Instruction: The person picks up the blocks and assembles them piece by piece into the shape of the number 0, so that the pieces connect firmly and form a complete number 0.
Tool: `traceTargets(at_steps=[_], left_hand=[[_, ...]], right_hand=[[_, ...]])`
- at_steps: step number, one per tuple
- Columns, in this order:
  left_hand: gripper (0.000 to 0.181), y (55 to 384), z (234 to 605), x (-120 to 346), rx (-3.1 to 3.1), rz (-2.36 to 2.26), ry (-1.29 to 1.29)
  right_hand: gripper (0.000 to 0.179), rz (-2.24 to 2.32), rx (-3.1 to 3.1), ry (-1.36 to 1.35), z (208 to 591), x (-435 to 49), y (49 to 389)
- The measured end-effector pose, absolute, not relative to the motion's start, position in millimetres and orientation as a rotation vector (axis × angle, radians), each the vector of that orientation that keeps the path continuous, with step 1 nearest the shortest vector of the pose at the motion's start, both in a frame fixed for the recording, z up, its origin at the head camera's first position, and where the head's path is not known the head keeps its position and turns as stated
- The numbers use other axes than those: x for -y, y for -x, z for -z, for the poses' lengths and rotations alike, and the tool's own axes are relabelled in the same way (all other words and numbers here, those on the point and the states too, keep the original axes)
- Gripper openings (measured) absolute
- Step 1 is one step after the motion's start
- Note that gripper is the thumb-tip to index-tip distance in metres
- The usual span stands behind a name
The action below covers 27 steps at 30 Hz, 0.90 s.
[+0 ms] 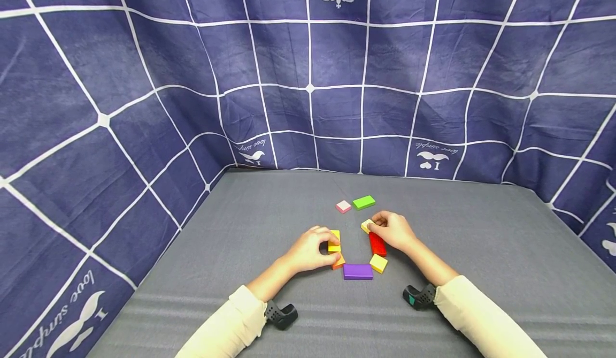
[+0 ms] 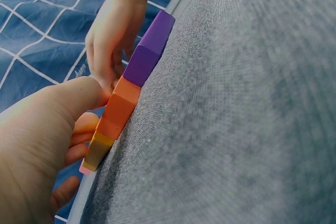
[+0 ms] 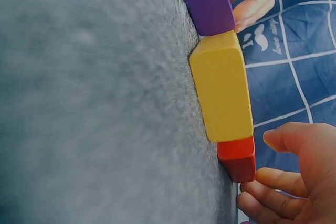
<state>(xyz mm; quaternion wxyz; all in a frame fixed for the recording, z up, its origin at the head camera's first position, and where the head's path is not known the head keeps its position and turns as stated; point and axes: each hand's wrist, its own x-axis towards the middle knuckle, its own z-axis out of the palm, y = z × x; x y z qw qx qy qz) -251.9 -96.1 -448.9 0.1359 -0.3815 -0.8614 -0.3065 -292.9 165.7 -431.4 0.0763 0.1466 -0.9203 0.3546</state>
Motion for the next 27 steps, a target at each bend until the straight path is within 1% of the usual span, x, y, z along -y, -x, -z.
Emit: traceTargets(at_steps=[12, 27], left_hand=[[0.022, 252.0, 448.9, 96.3, 2.473, 0.893, 1.12], [0.021, 253.3, 446.7, 93.3, 2.485, 0.915, 1.112]], right_hand=[[0.028, -1.108, 2.67, -0.625, 445.7, -185.7, 278.8], [0.027, -1.16, 2.612, -0.61, 455.1, -191.0, 277.5]])
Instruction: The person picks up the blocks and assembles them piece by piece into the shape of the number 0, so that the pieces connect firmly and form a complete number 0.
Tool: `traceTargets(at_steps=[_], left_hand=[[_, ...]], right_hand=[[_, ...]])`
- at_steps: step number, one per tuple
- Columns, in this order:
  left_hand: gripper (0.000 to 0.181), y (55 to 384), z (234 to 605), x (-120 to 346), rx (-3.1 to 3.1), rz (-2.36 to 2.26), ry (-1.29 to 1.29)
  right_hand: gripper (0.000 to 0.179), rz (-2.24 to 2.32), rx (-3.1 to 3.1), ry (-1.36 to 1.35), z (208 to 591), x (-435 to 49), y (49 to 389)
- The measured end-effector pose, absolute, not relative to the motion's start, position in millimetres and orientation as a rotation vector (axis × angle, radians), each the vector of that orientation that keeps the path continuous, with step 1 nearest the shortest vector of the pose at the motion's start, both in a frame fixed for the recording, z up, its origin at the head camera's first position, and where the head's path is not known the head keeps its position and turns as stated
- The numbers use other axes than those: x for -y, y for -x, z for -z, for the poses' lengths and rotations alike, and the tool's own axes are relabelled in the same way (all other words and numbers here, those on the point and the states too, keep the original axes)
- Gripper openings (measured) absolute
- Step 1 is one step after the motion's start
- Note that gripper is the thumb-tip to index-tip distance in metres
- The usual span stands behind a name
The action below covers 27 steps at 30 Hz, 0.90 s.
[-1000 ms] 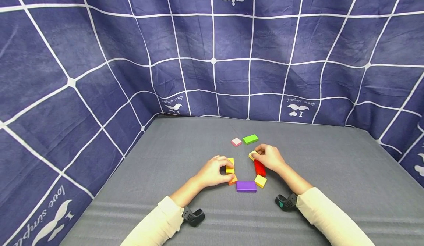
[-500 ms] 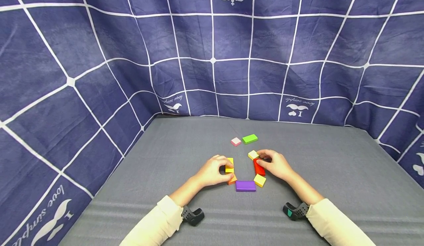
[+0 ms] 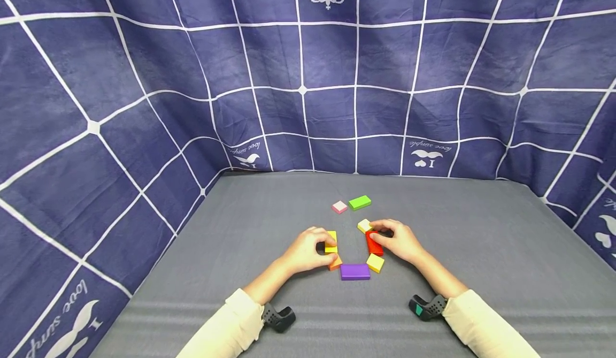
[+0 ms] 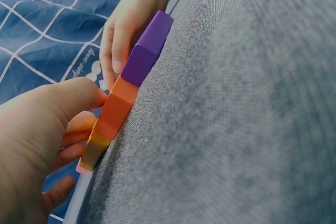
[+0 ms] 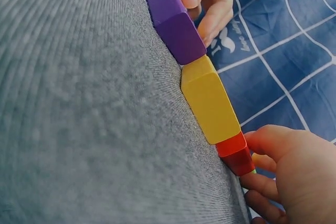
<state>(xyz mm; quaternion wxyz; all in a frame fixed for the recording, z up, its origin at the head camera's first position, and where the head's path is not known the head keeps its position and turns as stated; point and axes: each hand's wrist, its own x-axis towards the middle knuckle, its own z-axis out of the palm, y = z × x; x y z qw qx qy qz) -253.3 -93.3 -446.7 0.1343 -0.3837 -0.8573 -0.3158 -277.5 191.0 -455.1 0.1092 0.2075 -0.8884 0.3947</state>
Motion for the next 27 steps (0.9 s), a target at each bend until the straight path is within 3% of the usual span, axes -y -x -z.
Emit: traceTargets(at_steps=[16, 27], left_hand=[[0.018, 276.9, 415.7, 90.8, 2.664, 0.706, 1.243], [0.022, 321.7, 397.9, 84.2, 2.79, 0.569, 1.005]], right_hand=[[0.027, -1.152, 2.58, -0.622, 457.2, -191.3, 279.7], [0.027, -1.148, 2.577, -0.645, 457.3, -190.3, 279.1]])
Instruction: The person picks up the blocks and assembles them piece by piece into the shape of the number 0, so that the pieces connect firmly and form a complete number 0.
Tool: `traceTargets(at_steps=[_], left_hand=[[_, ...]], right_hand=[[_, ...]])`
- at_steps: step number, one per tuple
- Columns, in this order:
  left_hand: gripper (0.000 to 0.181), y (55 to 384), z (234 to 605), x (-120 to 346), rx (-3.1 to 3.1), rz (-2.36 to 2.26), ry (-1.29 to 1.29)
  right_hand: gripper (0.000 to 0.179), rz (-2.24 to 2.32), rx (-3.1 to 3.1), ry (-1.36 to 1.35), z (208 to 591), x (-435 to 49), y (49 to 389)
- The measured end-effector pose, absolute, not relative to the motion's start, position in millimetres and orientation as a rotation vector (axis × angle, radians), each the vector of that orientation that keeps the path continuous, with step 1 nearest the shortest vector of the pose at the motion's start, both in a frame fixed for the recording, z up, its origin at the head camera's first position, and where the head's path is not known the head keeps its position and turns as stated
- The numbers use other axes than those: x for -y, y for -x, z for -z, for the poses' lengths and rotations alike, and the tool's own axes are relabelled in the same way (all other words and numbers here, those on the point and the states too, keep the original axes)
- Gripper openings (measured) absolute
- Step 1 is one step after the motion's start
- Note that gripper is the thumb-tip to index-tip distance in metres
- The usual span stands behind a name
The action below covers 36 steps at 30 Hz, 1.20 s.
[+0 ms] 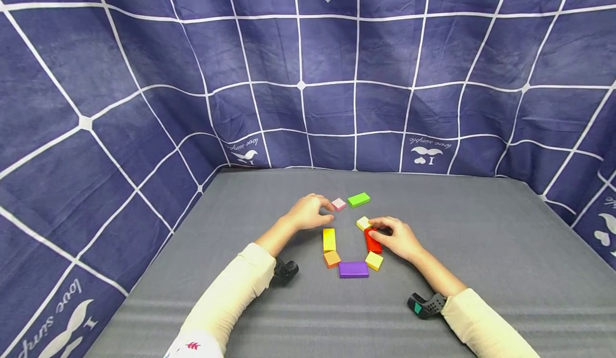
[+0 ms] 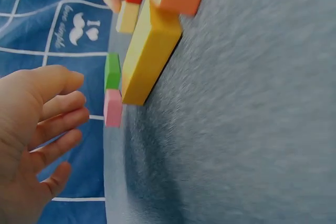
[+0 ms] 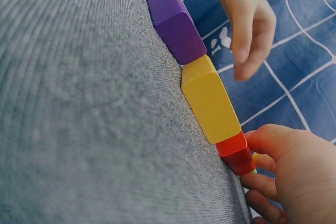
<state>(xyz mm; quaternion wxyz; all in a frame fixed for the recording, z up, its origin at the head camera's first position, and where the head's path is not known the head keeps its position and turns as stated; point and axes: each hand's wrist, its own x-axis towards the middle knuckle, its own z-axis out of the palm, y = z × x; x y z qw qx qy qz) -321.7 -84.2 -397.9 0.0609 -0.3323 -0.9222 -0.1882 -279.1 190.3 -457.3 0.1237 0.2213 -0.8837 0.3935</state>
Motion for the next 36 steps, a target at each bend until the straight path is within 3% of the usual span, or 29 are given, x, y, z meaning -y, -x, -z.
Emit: traceTargets(at_steps=[19, 36], left_hand=[[0.034, 357.7, 402.0, 50.7, 3.021, 0.38, 0.527], [0.026, 360.2, 416.7, 27.5, 2.969, 0.336, 0.295]], right_hand=[[0.027, -1.15, 2.572, -0.629, 454.4, -189.6, 277.1], [0.027, -1.139, 2.557, -0.641, 459.7, -189.8, 281.2]])
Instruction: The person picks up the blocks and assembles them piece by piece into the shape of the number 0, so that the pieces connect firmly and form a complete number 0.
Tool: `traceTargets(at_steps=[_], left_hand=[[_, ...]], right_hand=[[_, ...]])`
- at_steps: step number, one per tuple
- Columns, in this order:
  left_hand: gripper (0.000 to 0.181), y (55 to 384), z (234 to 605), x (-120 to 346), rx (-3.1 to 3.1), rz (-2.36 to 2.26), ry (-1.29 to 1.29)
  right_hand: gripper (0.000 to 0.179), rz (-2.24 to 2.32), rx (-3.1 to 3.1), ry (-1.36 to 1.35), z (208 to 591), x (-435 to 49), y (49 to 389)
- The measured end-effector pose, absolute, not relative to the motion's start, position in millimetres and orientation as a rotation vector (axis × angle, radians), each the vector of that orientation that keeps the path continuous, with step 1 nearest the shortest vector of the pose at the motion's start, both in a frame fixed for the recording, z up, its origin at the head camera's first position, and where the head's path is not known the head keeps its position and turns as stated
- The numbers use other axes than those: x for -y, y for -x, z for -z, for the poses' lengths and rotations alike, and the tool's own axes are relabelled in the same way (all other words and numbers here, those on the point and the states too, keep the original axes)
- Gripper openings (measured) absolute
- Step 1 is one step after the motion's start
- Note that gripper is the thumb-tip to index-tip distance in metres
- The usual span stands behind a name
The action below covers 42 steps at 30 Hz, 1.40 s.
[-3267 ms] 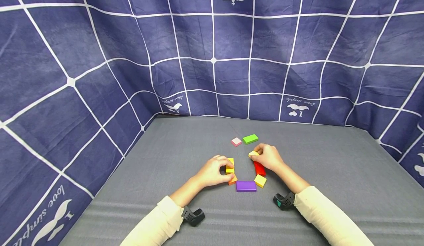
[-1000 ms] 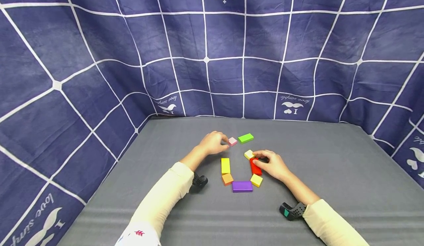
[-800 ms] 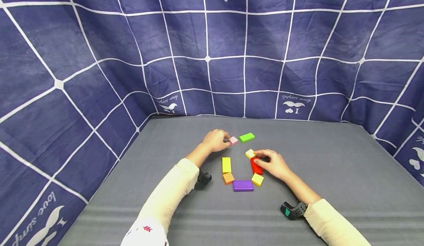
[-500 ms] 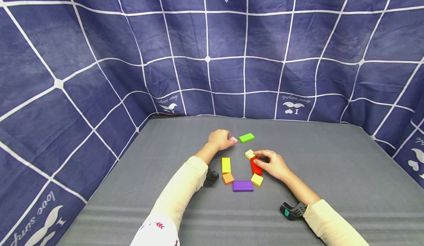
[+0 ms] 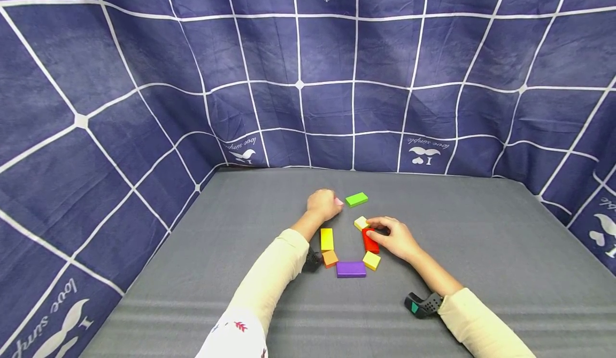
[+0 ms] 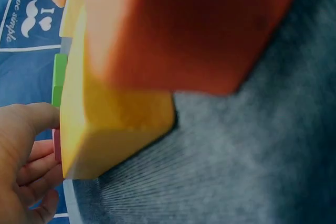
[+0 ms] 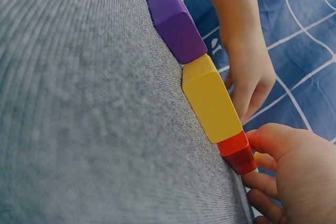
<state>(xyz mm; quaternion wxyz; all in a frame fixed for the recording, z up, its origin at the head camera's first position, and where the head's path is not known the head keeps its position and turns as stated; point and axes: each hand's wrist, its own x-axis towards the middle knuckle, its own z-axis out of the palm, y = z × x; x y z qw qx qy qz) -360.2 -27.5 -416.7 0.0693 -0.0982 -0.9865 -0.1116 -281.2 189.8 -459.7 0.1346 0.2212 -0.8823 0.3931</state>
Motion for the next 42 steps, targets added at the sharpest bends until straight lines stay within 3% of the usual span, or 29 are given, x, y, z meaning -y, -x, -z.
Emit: traceTargets(at_steps=[13, 42], left_hand=[[0.024, 352.4, 412.4, 45.7, 2.961, 0.706, 0.28], [0.026, 306.9, 414.9, 39.9, 2.994, 0.654, 0.187]], right_hand=[[0.026, -1.164, 2.563, -0.63, 458.3, -188.4, 280.6], [0.029, -1.179, 2.611, -0.607, 456.6, -189.9, 279.7]])
